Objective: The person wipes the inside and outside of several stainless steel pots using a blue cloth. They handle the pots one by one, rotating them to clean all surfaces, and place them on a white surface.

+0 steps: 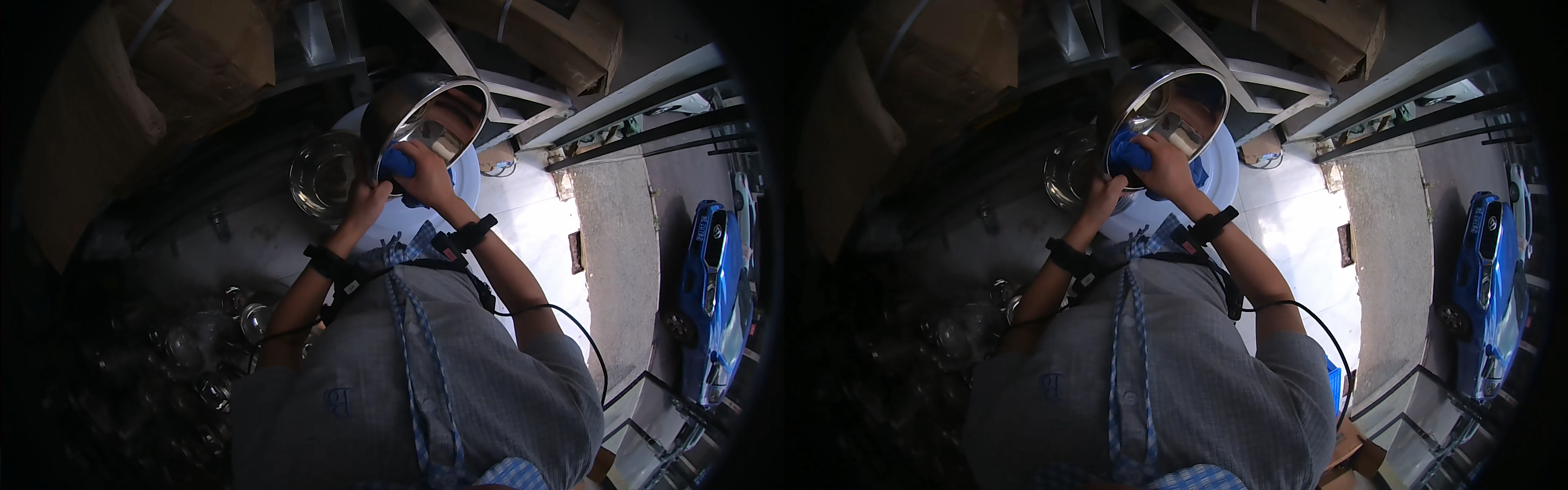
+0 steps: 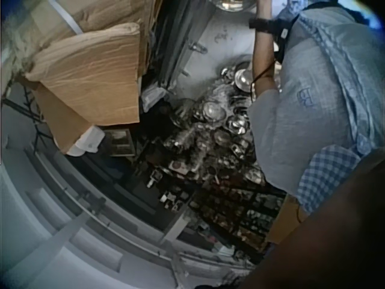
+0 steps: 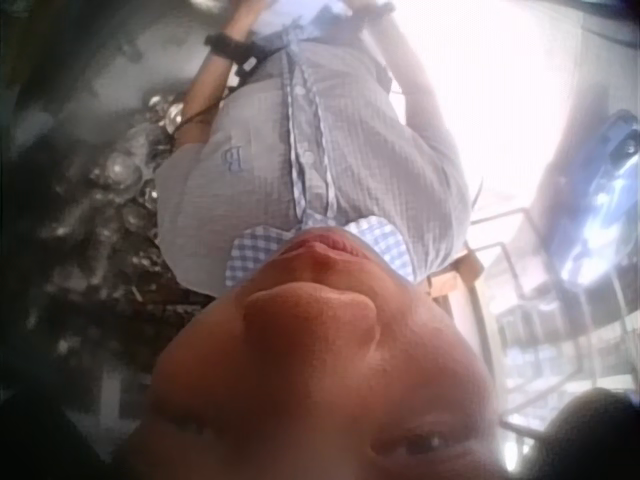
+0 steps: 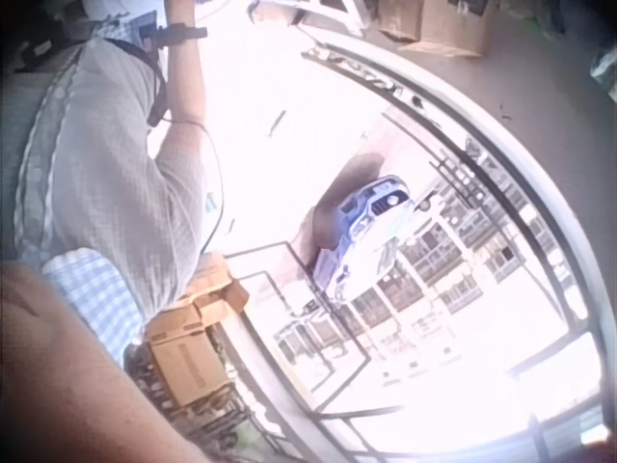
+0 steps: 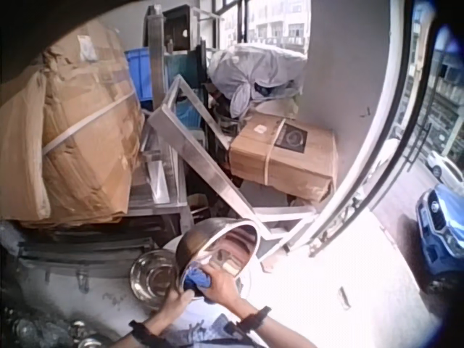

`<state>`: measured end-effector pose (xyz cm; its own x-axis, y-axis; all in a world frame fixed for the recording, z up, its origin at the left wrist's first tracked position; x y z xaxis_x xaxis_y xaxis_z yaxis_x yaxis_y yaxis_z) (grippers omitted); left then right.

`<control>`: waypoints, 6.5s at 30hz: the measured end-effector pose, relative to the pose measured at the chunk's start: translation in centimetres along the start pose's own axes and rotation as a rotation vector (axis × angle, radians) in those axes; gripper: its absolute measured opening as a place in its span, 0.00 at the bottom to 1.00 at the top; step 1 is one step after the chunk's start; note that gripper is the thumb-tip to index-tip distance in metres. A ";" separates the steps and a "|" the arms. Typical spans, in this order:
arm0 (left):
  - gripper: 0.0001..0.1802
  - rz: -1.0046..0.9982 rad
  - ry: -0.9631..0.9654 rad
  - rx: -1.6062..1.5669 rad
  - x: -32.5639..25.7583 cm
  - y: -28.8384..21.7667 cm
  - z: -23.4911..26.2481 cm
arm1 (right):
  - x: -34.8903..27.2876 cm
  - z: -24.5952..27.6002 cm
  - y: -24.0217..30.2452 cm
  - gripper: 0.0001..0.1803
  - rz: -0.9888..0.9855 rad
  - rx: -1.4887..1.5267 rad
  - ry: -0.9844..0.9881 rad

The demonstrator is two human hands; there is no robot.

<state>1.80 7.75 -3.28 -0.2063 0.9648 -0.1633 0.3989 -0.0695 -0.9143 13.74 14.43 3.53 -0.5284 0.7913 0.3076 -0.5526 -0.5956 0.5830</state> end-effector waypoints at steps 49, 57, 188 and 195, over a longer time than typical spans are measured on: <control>0.08 0.303 0.040 -0.017 -1.5 -2.7 -0.9 | 1.7 3.5 -3.9 0.20 -0.263 -0.420 -0.246; 0.07 0.335 0.088 -0.004 -1.1 -1.8 -1.7 | 0.7 2.0 1.5 0.23 -0.019 -0.330 -0.099; 0.13 0.612 0.060 0.138 -3.1 -1.7 1.6 | 1.0 0.4 3.9 0.14 0.817 -0.661 -0.147; 0.12 0.546 0.069 0.201 -2.2 -0.9 2.7 | 2.2 2.1 -0.2 0.17 0.471 -0.796 -0.214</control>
<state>-0.47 5.04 -3.13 0.0427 0.7895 -0.6123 0.2527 -0.6014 -0.7579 14.06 16.54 5.66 -0.7229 0.4074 0.5581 -0.6321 -0.7162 -0.2958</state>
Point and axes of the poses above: each hand's wrist, its own x-axis towards the middle knuckle, its own z-axis out of the back of the hand, y = z × x, the point moved 7 cm from there along x, towards the middle knuckle, and after that the axes turned 13 degrees about -x, right-handed, at the moved point
